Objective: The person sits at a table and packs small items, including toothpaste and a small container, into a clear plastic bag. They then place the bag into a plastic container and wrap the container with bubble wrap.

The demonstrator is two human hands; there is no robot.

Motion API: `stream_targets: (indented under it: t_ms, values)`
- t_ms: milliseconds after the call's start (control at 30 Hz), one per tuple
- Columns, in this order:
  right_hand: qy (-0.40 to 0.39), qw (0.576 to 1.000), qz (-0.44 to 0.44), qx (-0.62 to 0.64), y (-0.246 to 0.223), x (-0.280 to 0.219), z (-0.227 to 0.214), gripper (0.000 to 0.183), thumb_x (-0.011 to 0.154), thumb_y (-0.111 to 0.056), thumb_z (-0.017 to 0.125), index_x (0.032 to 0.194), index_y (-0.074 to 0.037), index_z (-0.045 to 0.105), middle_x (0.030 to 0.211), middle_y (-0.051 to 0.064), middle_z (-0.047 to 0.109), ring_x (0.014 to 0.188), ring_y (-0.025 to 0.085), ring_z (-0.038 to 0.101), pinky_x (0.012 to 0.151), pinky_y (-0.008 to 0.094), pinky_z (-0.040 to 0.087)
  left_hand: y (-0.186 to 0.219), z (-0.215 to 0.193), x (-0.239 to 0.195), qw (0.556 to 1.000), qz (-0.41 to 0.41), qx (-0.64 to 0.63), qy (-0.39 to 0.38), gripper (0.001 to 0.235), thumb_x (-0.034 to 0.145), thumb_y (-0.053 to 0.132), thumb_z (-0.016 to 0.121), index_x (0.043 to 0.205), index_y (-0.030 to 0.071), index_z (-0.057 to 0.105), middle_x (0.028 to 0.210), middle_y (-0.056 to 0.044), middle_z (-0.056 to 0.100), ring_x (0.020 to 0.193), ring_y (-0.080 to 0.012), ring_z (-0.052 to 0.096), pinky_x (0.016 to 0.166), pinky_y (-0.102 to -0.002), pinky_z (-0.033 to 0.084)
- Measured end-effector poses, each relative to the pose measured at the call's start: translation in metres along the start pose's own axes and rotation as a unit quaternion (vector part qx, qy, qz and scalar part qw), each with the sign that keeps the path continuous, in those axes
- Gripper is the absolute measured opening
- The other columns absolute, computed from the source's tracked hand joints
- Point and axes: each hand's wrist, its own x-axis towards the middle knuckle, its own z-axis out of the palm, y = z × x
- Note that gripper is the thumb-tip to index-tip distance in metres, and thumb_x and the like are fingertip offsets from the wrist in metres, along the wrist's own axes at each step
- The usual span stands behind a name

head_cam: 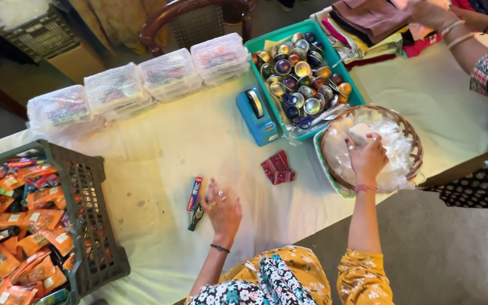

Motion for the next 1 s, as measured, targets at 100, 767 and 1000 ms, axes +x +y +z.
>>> stream_targets:
  t_ms: [100, 767, 1000]
  values:
    - [0.0, 0.998, 0.068, -0.01, -0.005, 0.017, 0.008, 0.065, 0.078, -0.045, 0.088, 0.126, -0.011, 0.059, 0.118, 0.01, 0.069, 0.114, 0.036, 0.062, 0.093, 0.055, 0.042, 0.048, -0.02, 0.024, 0.99, 0.082, -0.113, 0.026, 0.054, 0.083, 0.035, 0.074, 0.127, 0.007, 0.059, 0.156, -0.022, 0.038, 0.144, -0.0362, 0.035, 0.117, -0.067, 0.017]
    - [-0.04, 0.943, 0.222, 0.244, 0.037, 0.022, 0.031, 0.042, 0.093, -0.048, 0.069, 0.108, -0.008, 0.075, 0.093, 0.01, 0.076, 0.084, 0.024, 0.068, 0.081, 0.041, 0.05, 0.312, 0.098, 0.173, 0.869, 0.406, -0.27, -0.085, 0.065, 0.087, 0.01, 0.063, 0.15, 0.003, 0.046, 0.147, -0.018, 0.055, 0.136, -0.0347, 0.05, 0.116, -0.048, 0.035]
    - [0.036, 0.926, 0.204, 0.314, 0.051, 0.02, 0.039, 0.037, 0.088, -0.032, 0.077, 0.111, -0.004, 0.077, 0.098, 0.01, 0.078, 0.088, 0.021, 0.072, 0.08, 0.035, 0.056, 0.296, 0.128, 0.158, 0.872, 0.363, -0.314, -0.093, 0.053, 0.086, 0.02, 0.07, 0.136, 0.004, 0.06, 0.101, -0.013, 0.073, 0.113, -0.03, 0.064, 0.112, -0.048, 0.041]
